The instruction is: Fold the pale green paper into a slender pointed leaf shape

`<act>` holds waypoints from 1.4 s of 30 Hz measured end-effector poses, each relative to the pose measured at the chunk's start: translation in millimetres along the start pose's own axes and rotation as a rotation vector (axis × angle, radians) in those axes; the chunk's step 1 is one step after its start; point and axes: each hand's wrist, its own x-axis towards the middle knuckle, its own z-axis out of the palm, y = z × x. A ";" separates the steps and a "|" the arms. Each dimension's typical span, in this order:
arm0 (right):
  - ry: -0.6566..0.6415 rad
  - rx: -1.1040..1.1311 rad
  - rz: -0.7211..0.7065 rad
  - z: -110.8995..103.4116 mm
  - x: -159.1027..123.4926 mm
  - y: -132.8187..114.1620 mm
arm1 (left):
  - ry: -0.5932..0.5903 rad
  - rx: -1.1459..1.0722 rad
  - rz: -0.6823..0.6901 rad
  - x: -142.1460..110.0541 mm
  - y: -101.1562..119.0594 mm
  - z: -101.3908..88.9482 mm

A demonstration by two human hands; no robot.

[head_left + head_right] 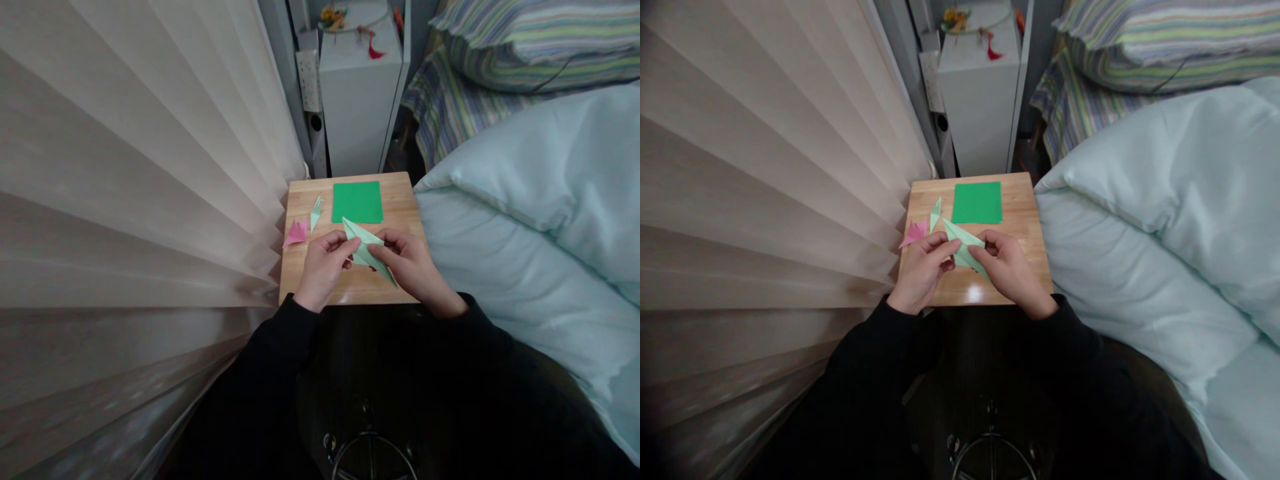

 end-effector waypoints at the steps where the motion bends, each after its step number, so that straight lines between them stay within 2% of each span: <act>1: -0.002 0.007 0.005 0.6 -0.4 -0.6 | -0.003 -0.001 0.004 0.0 -0.1 0.2; 13: 0.028 0.090 0.027 2.3 -0.1 1.0 | 0.030 -0.059 -0.001 -1.1 0.0 -0.6; 19: -0.006 0.131 0.042 4.5 -1.7 -2.2 | 0.019 -0.039 0.039 2.7 -5.8 -3.6; 29: 0.010 0.143 0.011 8.3 -3.8 -4.8 | 0.044 -0.094 0.031 2.2 -5.8 -1.5; 35: 0.014 0.135 0.003 8.6 -4.6 -6.4 | 0.044 -0.140 0.074 4.2 -9.5 -0.6; 42: 0.052 0.073 0.020 9.3 -2.4 -5.2 | 0.032 0.045 0.131 5.4 -10.5 -3.0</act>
